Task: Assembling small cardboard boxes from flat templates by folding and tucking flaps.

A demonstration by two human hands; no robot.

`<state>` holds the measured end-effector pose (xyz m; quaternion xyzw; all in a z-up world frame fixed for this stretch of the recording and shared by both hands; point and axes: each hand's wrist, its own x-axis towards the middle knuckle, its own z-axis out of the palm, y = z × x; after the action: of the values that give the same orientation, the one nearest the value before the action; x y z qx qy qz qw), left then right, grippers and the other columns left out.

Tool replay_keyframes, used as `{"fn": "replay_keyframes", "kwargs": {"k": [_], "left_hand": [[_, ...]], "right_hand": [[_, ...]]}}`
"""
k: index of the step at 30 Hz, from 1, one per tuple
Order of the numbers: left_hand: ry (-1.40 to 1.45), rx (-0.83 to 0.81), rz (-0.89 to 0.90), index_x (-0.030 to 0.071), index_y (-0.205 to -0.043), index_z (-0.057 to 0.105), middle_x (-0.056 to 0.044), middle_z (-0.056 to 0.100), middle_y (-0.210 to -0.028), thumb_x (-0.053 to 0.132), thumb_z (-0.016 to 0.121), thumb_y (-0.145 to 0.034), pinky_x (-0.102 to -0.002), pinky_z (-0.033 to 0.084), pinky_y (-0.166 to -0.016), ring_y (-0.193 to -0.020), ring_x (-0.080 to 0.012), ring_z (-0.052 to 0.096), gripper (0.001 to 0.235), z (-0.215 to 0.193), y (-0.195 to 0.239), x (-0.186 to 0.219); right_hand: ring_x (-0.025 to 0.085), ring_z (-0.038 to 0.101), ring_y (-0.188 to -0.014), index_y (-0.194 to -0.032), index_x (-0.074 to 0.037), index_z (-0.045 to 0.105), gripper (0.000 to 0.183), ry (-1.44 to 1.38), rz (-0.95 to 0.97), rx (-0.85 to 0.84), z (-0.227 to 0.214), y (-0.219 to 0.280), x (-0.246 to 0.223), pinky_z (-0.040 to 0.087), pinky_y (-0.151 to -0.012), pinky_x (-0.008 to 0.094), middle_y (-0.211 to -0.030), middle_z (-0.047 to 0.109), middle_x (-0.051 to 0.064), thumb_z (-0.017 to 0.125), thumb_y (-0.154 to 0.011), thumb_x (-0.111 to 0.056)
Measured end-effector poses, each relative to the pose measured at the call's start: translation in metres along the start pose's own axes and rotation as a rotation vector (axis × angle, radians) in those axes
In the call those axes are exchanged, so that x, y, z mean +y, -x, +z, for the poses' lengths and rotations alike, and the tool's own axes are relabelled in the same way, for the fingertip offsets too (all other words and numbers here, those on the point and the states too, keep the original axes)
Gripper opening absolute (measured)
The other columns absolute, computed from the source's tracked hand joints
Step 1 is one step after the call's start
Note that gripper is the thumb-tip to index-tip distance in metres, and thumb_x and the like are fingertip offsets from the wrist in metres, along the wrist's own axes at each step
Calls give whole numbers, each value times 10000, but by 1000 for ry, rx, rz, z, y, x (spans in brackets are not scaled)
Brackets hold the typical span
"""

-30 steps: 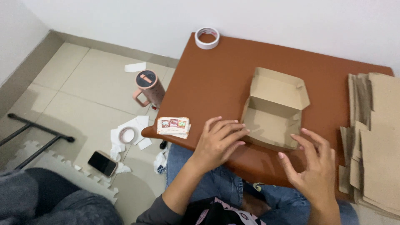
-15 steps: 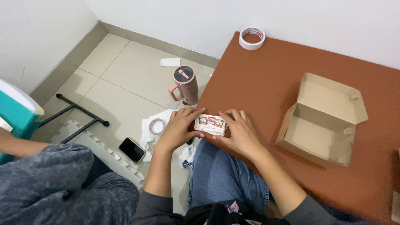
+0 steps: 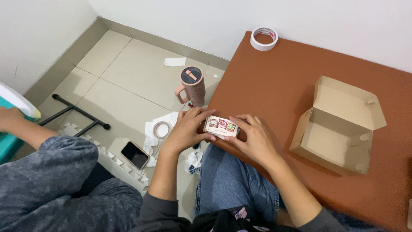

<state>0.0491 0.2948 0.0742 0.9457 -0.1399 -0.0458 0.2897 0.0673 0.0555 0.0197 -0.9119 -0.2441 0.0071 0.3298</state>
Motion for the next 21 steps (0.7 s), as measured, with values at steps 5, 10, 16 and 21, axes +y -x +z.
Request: {"fn": "replay_keyframes", "kwargs": {"k": [5, 10, 16, 21], "left_hand": [[257, 155, 78, 162, -1329, 641, -88, 702, -1045, 377, 802, -815, -400, 417, -951, -990, -266, 669, 580, 16, -3, -8], [538, 243, 100, 123, -1127, 742, -102, 729, -802, 156, 771, -883, -316, 532, -770, -766, -201, 674, 248, 29, -15, 29], [747, 167, 217, 136, -1135, 751, -64, 724, -818, 120, 789, -867, -258, 561, -736, -770, -131, 690, 271, 54, -47, 114], [558, 6, 312, 93, -1185, 652, -187, 722, -922, 51, 721, -879, -395, 619, -720, -821, -310, 756, 317, 97, -91, 180]], "right_hand": [[319, 635, -1065, -1352, -170, 641, 614, -183, 35, 119, -3, 10, -2, 536, -906, 419, -1206, 616, 100, 836, -776, -254], [210, 651, -920, -1353, -153, 653, 674, -495, 101, 225, -34, 33, -17, 603, -791, 299, -1175, 599, 95, 882, -721, -112], [128, 663, -969, -1319, -72, 659, 406, -655, 256, 419, -118, 87, -6, 596, -862, 331, -1148, 730, 93, 671, -915, -30], [211, 706, -781, -1210, -4, 576, 356, -465, 435, 534, -173, 123, 57, 605, -751, 343, -893, 688, 204, 703, -882, 53]]}}
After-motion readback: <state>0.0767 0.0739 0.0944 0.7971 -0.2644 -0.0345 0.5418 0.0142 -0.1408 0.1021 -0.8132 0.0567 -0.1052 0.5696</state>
